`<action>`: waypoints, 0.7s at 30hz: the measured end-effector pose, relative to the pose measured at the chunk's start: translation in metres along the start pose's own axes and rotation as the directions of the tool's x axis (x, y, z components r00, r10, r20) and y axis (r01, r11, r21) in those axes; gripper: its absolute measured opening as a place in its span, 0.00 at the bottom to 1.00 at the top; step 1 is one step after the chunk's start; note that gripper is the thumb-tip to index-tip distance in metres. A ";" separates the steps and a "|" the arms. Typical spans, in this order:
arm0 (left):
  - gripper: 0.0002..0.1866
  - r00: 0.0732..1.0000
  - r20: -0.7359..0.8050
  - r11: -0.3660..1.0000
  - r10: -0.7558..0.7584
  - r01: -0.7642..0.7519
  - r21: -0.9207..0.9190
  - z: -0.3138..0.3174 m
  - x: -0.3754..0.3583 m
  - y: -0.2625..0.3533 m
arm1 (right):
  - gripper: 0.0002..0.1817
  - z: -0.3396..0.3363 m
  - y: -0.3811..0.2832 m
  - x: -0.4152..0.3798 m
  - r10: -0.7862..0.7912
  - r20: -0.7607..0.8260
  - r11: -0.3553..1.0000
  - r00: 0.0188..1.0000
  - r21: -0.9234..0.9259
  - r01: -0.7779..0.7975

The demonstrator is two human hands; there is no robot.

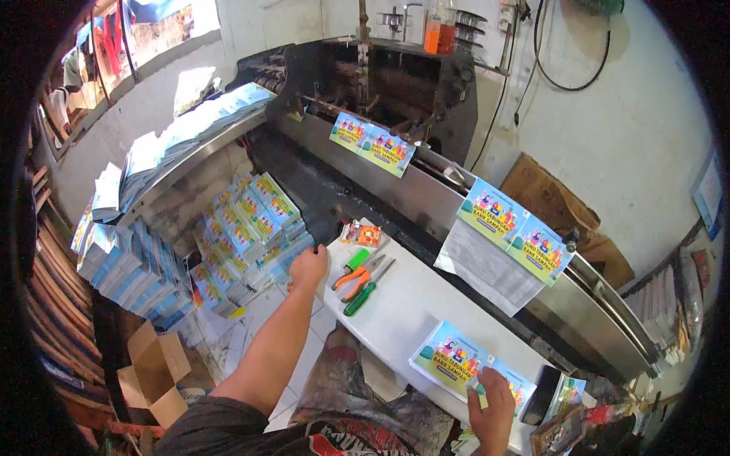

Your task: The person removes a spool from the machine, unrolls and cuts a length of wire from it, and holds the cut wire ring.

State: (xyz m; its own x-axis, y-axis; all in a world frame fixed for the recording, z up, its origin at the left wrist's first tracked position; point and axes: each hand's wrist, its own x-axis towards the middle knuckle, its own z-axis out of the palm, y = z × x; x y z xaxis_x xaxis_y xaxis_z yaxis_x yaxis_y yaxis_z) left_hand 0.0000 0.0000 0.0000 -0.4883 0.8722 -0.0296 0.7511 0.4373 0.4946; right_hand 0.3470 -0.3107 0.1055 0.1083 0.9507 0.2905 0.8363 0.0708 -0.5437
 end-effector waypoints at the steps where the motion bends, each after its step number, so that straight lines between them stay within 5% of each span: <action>1: 0.27 1.000 0.012 1.000 -0.007 0.007 0.003 0.001 0.000 0.002 | 0.20 0.004 -0.005 0.002 -0.002 -0.056 1.000 0.998 0.022 0.003; 6: 0.28 0.999 0.025 1.000 0.022 -0.023 0.021 -0.002 0.002 -0.003 | 0.16 0.013 -0.027 0.015 0.076 -0.121 0.992 0.990 0.106 -0.063; 10: 0.27 0.953 0.211 0.965 0.218 -0.243 0.101 -0.004 0.010 -0.021 | 0.13 0.010 -0.034 0.044 -0.010 -0.056 1.000 0.998 0.009 0.010; 14: 0.25 0.948 0.121 0.955 0.294 -0.297 0.008 0.004 0.016 -0.023 | 0.14 0.025 -0.051 0.109 -0.024 0.019 0.999 1.000 -0.041 0.025; 21: 0.18 0.891 0.152 0.903 0.428 -0.416 -0.103 -0.003 0.025 -0.031 | 0.17 0.025 -0.177 0.236 -0.029 0.114 0.998 0.993 0.067 0.021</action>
State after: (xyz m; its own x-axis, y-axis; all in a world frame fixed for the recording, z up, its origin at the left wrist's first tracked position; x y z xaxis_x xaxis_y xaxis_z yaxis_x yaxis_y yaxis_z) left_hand -0.0369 0.0075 -0.0135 -0.0464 0.9975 0.0535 0.8362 0.0095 0.5483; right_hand 0.2105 -0.0918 0.2504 0.0222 0.9765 0.2145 0.8003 0.1112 -0.5891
